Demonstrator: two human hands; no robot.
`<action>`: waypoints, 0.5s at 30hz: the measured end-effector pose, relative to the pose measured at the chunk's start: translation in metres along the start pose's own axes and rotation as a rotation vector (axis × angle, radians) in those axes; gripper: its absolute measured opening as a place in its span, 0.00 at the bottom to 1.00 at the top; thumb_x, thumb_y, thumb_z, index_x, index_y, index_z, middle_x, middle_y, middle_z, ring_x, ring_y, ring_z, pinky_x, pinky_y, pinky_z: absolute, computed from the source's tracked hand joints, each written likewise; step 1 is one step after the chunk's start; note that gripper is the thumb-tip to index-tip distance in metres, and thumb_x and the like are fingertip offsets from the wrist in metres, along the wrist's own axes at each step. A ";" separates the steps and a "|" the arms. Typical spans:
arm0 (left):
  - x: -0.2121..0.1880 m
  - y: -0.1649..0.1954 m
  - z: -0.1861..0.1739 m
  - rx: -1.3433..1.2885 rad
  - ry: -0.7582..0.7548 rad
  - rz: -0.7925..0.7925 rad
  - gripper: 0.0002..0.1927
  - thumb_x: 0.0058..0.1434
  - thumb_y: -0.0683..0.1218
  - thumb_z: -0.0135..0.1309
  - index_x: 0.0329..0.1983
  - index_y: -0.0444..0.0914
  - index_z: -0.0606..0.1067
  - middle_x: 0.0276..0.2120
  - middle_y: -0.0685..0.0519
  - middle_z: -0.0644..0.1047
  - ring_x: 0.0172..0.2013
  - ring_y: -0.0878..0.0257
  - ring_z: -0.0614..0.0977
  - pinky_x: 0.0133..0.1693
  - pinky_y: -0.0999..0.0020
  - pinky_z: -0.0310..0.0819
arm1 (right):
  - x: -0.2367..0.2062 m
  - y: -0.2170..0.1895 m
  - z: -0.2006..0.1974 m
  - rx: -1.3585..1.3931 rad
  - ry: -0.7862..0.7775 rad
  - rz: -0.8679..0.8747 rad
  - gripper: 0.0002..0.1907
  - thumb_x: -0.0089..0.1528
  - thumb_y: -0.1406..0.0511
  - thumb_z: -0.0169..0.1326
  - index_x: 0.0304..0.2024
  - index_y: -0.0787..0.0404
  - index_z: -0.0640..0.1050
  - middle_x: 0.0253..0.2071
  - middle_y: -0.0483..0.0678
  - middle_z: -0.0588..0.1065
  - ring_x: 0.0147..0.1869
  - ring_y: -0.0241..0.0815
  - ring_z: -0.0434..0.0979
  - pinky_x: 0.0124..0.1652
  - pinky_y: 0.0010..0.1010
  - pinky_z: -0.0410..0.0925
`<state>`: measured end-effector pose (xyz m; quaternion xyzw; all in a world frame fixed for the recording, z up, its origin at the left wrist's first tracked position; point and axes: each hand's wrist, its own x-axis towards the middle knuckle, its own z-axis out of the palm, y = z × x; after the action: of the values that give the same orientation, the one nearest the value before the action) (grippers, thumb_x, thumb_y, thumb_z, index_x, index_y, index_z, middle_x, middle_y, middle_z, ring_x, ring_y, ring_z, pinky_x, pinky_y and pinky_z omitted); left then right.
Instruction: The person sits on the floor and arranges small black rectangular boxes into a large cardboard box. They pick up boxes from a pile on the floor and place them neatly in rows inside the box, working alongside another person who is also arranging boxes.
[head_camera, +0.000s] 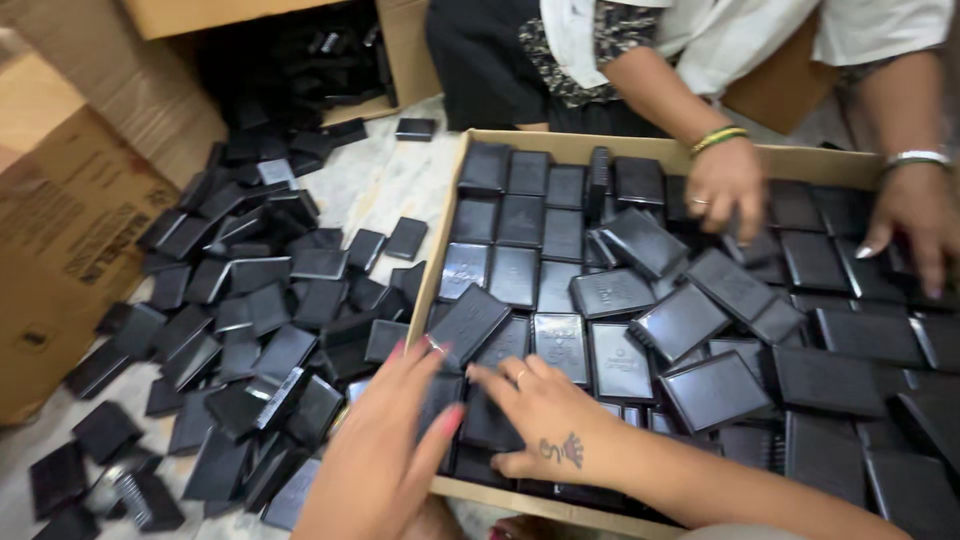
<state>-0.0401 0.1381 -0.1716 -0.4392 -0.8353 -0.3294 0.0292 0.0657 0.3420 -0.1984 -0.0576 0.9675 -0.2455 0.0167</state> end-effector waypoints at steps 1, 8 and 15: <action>0.030 0.002 0.010 0.011 -0.058 0.185 0.28 0.68 0.58 0.45 0.67 0.40 0.71 0.68 0.44 0.70 0.70 0.45 0.65 0.66 0.52 0.58 | -0.001 -0.002 -0.006 -0.002 0.006 0.062 0.53 0.46 0.53 0.66 0.68 0.67 0.60 0.52 0.63 0.69 0.57 0.64 0.70 0.56 0.47 0.65; 0.114 -0.028 0.089 0.410 -0.367 -0.197 0.31 0.62 0.69 0.48 0.56 0.42 0.72 0.58 0.48 0.72 0.61 0.51 0.70 0.58 0.55 0.64 | 0.015 0.005 -0.039 0.139 0.271 0.389 0.36 0.62 0.53 0.57 0.65 0.63 0.61 0.53 0.65 0.73 0.48 0.67 0.77 0.44 0.51 0.70; 0.086 -0.028 0.117 0.720 0.151 -0.118 0.26 0.69 0.63 0.48 0.47 0.35 0.75 0.69 0.44 0.69 0.69 0.47 0.66 0.58 0.46 0.59 | 0.016 0.015 -0.016 0.319 -0.085 0.635 0.37 0.65 0.51 0.43 0.72 0.60 0.54 0.25 0.61 0.77 0.33 0.65 0.80 0.36 0.51 0.71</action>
<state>-0.0854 0.2556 -0.2489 -0.3260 -0.9171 -0.0471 0.2244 0.0477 0.3605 -0.1916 0.2393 0.8852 -0.3732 0.1411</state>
